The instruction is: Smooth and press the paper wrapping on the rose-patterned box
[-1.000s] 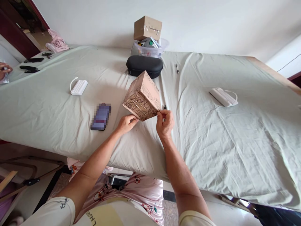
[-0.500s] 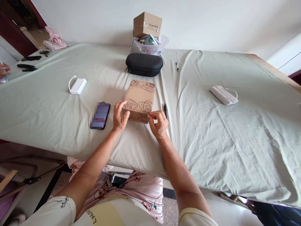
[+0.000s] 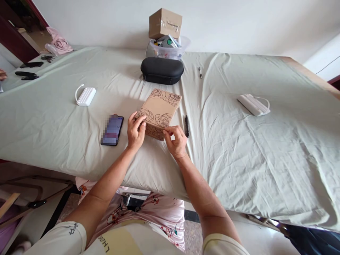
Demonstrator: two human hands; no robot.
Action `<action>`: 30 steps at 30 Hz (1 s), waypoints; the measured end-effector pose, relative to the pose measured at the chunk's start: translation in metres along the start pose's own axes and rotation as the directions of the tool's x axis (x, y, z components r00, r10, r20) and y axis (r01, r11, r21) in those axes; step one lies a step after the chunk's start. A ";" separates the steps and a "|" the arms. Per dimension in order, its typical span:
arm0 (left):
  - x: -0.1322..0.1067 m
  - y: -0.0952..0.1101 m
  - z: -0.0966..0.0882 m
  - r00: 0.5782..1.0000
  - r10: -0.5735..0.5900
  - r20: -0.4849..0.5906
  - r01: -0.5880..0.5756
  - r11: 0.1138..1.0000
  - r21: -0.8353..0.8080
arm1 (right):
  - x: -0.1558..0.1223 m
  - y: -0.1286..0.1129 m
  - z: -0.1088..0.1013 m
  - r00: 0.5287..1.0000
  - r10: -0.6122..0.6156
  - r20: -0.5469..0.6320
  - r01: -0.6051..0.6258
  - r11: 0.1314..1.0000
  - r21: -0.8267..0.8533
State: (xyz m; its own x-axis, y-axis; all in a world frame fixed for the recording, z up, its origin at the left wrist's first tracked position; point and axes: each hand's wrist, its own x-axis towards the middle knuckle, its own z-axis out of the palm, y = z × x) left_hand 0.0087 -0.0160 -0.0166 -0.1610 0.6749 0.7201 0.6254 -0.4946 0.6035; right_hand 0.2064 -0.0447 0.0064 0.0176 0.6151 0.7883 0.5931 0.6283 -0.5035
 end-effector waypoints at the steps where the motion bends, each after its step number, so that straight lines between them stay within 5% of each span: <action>1: 0.000 -0.002 0.000 1.000 -0.006 -0.022 0.007 0.999 0.040 | -0.001 -0.002 0.000 1.000 -0.006 0.025 0.006 1.000 0.008; 6: 0.000 0.000 -0.002 0.991 0.102 -0.088 -0.087 0.982 0.166 | -0.010 -0.016 0.008 0.977 -0.074 0.198 0.056 0.994 0.095; 11: -0.003 0.011 -0.004 0.959 0.271 0.086 -0.275 0.961 0.037 | -0.015 -0.019 0.014 0.955 -0.163 0.248 0.123 0.978 0.169; 18: 0.001 0.010 -0.005 0.945 0.314 0.094 -0.316 0.949 0.006 | -0.004 0.007 0.007 0.987 -0.113 0.110 0.116 0.993 -0.015; 24: 0.010 0.001 -0.009 0.921 0.379 0.084 -0.367 0.921 -0.133 | 0.003 0.027 -0.004 0.999 0.021 0.049 -0.014 0.990 -0.143; 30: 0.015 -0.008 -0.016 0.967 0.237 0.088 -0.230 0.969 -0.089 | 0.008 0.042 -0.015 0.976 0.180 -0.120 -0.199 0.964 -0.176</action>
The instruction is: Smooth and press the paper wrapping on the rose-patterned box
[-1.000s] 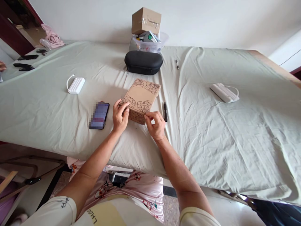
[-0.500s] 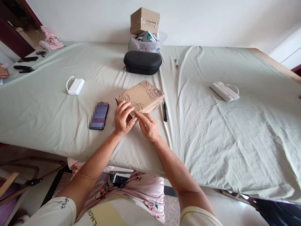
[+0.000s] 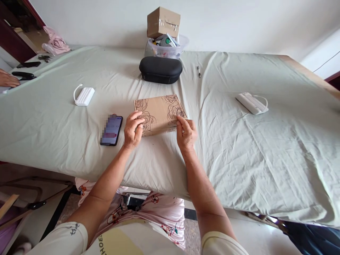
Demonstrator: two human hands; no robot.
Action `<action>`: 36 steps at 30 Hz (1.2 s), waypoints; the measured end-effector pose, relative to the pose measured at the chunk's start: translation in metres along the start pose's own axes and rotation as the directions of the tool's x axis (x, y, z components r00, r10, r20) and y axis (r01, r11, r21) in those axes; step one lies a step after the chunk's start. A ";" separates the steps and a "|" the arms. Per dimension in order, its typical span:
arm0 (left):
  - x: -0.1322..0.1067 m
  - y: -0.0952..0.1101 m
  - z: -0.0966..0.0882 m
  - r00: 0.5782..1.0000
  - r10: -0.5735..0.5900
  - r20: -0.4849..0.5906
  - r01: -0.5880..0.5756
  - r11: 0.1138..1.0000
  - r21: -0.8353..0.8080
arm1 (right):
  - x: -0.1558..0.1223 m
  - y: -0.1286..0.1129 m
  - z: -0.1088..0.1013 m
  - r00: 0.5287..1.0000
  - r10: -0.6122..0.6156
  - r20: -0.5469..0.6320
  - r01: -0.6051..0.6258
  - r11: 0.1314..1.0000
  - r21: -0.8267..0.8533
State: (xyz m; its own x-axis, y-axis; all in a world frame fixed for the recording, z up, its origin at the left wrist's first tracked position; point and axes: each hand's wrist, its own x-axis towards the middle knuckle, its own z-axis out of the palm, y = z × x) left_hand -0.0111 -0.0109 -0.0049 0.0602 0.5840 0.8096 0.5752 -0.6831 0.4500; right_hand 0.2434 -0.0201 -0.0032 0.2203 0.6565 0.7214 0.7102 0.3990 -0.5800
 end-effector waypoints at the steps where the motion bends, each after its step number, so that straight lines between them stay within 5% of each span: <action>1: 0.000 -0.001 -0.001 0.999 -0.034 -0.009 0.034 0.999 0.002 | 0.002 0.003 -0.001 0.999 0.041 -0.030 -0.041 0.999 -0.003; 5: -0.004 -0.006 0.003 0.972 -0.227 -0.062 0.227 0.974 -0.016 | 0.007 0.012 -0.002 0.975 0.219 -0.040 -0.218 0.976 0.018; 11: -0.007 -0.022 0.014 0.861 -0.508 -0.009 0.476 0.813 -0.334 | 0.002 0.016 0.007 0.911 0.400 0.098 -0.406 0.913 0.048; 14: -0.008 -0.026 0.014 0.855 -0.514 0.070 0.501 0.783 -0.368 | 0.000 0.017 0.007 0.915 0.377 0.146 -0.381 0.925 -0.004; 27: -0.015 -0.032 0.013 0.840 -0.528 0.121 0.529 0.848 0.028 | -0.012 0.035 0.015 0.900 0.278 0.337 -0.228 0.957 -0.181; 32: -0.022 -0.038 0.019 0.883 -0.463 0.080 0.454 0.885 0.104 | -0.014 0.037 0.020 0.901 0.291 0.321 -0.242 0.953 -0.183; 36: -0.022 -0.038 0.021 0.877 -0.478 0.053 0.474 0.877 0.074 | -0.011 0.026 0.019 0.931 0.266 0.252 -0.250 0.964 -0.093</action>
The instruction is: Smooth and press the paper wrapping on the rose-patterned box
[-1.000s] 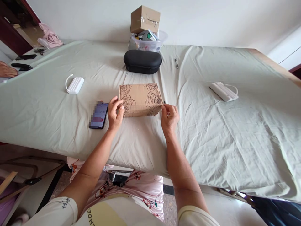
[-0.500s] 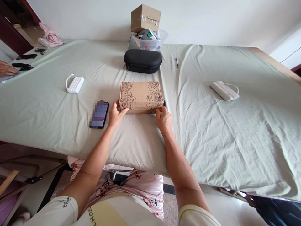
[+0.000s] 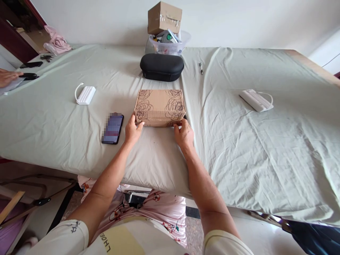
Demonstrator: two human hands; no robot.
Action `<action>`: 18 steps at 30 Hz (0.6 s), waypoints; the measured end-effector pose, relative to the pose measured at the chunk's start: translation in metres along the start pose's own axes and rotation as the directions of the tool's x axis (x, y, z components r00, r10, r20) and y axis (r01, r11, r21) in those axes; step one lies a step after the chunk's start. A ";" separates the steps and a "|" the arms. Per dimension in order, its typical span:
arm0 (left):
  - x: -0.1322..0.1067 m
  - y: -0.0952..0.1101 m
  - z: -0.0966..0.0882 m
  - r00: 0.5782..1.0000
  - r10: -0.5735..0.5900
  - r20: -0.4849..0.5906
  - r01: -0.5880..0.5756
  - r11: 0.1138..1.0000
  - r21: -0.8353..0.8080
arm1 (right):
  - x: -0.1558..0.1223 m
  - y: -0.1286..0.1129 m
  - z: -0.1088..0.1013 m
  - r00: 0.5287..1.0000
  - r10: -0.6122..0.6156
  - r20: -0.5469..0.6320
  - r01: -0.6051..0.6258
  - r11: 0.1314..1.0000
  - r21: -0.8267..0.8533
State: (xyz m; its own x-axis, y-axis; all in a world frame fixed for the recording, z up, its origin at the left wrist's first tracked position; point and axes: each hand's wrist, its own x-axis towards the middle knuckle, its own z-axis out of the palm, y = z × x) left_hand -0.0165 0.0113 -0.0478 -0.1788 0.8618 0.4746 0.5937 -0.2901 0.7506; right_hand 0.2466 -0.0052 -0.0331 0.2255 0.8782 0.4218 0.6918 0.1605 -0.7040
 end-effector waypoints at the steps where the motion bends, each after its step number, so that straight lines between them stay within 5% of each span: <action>1: 0.000 0.002 -0.001 1.000 -0.006 -0.015 0.006 1.000 0.000 | -0.001 -0.005 -0.002 0.999 -0.007 -0.035 0.007 1.000 0.020; 6: -0.002 0.023 -0.013 0.979 0.108 -0.173 -0.110 0.994 0.002 | -0.005 -0.028 -0.016 0.947 -0.124 -0.296 0.159 0.982 0.099; 10: -0.005 0.041 -0.027 0.905 0.276 -0.323 -0.283 0.959 0.026 | -0.008 -0.037 -0.026 0.860 -0.203 -0.469 0.291 0.949 0.122; 13: -0.005 0.048 -0.033 0.861 0.370 -0.348 -0.373 0.926 0.062 | -0.008 -0.041 -0.030 0.845 -0.216 -0.490 0.302 0.948 0.103; 18: -0.004 0.054 -0.031 0.865 0.399 -0.304 -0.372 0.917 0.146 | -0.007 -0.048 -0.036 0.874 -0.208 -0.440 0.270 0.959 0.083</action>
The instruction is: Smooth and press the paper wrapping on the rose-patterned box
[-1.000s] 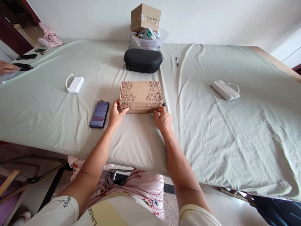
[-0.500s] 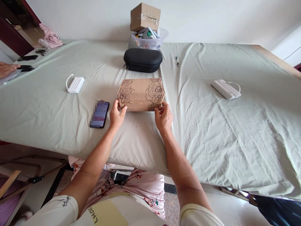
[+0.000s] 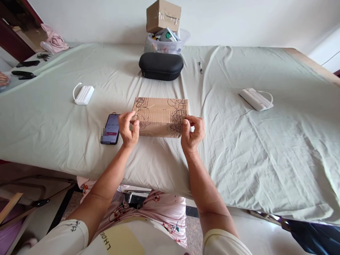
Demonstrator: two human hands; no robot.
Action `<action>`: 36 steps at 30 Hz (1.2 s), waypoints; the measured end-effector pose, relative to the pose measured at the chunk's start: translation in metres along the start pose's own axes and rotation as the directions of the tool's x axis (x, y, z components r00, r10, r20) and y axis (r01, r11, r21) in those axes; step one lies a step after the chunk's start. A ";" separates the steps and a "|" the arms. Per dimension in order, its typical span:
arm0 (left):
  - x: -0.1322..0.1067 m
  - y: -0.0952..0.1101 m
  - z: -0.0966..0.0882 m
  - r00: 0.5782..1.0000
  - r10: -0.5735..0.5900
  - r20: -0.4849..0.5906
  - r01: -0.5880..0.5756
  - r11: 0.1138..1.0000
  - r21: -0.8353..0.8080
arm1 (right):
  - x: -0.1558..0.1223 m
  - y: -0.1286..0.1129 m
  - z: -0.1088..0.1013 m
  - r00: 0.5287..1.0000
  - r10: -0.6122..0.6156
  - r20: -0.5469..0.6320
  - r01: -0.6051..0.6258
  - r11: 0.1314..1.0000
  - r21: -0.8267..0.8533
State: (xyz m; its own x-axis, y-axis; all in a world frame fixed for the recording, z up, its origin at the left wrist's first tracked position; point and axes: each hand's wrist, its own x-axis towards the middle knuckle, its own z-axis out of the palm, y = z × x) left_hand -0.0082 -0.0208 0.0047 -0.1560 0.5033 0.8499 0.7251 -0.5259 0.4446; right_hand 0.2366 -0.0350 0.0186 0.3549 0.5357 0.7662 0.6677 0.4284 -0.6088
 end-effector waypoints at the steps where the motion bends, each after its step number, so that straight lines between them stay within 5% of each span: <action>1: 0.000 0.001 0.001 1.000 0.008 -0.016 -0.007 1.000 0.030 | 0.001 -0.001 -0.001 1.000 -0.019 -0.020 0.019 1.000 -0.018; 5: -0.006 0.007 0.005 0.993 0.094 -0.073 -0.087 0.993 0.083 | -0.001 -0.008 -0.002 0.995 -0.099 -0.032 0.093 0.984 -0.149; 10: -0.018 0.017 0.010 0.987 0.044 0.156 -0.041 0.999 -0.026 | -0.023 -0.024 0.010 0.958 -0.176 0.228 0.214 0.965 -0.153; 13: -0.020 0.023 0.011 0.984 0.093 0.151 -0.094 0.996 -0.004 | -0.035 -0.031 0.019 0.926 -0.228 0.301 0.275 0.954 -0.123; 17: -0.016 0.024 0.010 0.968 0.251 -0.013 -0.249 0.965 0.079 | -0.037 -0.024 0.021 0.923 -0.285 0.259 0.337 0.923 -0.185; 22: -0.011 0.007 0.010 0.983 0.183 0.031 -0.185 0.981 0.064 | -0.023 -0.002 0.017 0.911 -0.387 0.141 0.409 0.893 -0.188; 29: -0.003 -0.004 0.007 0.984 0.143 -0.109 -0.141 0.990 0.030 | -0.007 0.015 0.011 0.965 -0.263 0.003 0.263 0.961 -0.092; 36: -0.004 -0.007 0.010 0.989 -0.138 -0.053 0.128 0.979 -0.156 | -0.010 0.018 0.014 1.000 -0.011 0.025 0.010 1.000 0.021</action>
State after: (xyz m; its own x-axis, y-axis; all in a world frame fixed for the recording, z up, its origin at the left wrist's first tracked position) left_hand -0.0064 -0.0122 -0.0048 -0.2901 0.5340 0.7942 0.5858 -0.5571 0.5886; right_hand 0.2356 -0.0225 -0.0027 0.3314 0.5488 0.7674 0.6576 0.4488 -0.6050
